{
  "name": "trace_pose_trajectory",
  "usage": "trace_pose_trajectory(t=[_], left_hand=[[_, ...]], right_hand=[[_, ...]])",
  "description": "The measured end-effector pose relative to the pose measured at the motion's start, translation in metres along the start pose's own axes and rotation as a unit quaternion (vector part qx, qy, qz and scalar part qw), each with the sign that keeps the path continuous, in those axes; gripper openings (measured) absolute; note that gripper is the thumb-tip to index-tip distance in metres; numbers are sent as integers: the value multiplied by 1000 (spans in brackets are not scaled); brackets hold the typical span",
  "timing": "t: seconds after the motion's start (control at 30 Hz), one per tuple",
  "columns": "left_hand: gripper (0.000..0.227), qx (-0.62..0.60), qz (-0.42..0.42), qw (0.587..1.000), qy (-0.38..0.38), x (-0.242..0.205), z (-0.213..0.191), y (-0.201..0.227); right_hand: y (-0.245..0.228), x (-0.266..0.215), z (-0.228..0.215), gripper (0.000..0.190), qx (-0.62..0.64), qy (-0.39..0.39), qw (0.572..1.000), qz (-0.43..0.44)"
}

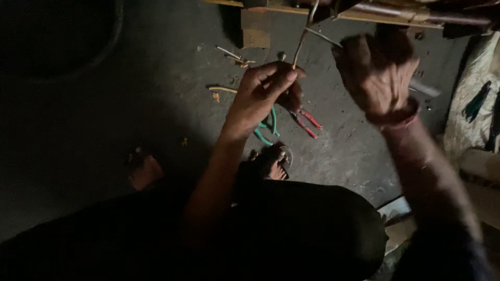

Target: The person sits on the floor and uses a knife to peel the outer layer off a thin bamboo stick. They rotate the stick and scrape the surface repeatedly, removing strips of material.

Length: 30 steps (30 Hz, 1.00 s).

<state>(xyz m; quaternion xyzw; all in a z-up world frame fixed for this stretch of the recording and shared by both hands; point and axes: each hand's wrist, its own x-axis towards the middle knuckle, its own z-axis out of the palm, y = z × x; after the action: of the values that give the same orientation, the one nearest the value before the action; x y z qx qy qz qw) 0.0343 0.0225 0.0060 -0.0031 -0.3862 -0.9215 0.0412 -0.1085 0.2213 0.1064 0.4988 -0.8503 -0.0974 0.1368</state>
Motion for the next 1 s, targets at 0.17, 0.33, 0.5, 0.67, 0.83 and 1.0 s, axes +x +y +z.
trace_pose_trajectory(t=[0.17,0.33,0.5,0.67,0.83,1.0], left_hand=[[46,-49,14,999,7,-3,4,-6],[45,-37,5,999,18,-5,7,-2],[47,-13,1,1000,19,-2,8,5],[44,-12,-6,1000,5,-3,0,5],[40,148,86,984,48,19,0,9],[34,27,75,990,113,51,25,-1]], right_hand=[[-29,36,-34,20,2,19,996,-89],[-18,42,-39,20,-4,14,998,-68],[-18,39,-29,20,-4,42,996,-80],[-25,18,-23,20,21,62,994,-85],[10,-4,-17,20,16,150,988,18],[2,-40,22,21,141,146,970,133]])
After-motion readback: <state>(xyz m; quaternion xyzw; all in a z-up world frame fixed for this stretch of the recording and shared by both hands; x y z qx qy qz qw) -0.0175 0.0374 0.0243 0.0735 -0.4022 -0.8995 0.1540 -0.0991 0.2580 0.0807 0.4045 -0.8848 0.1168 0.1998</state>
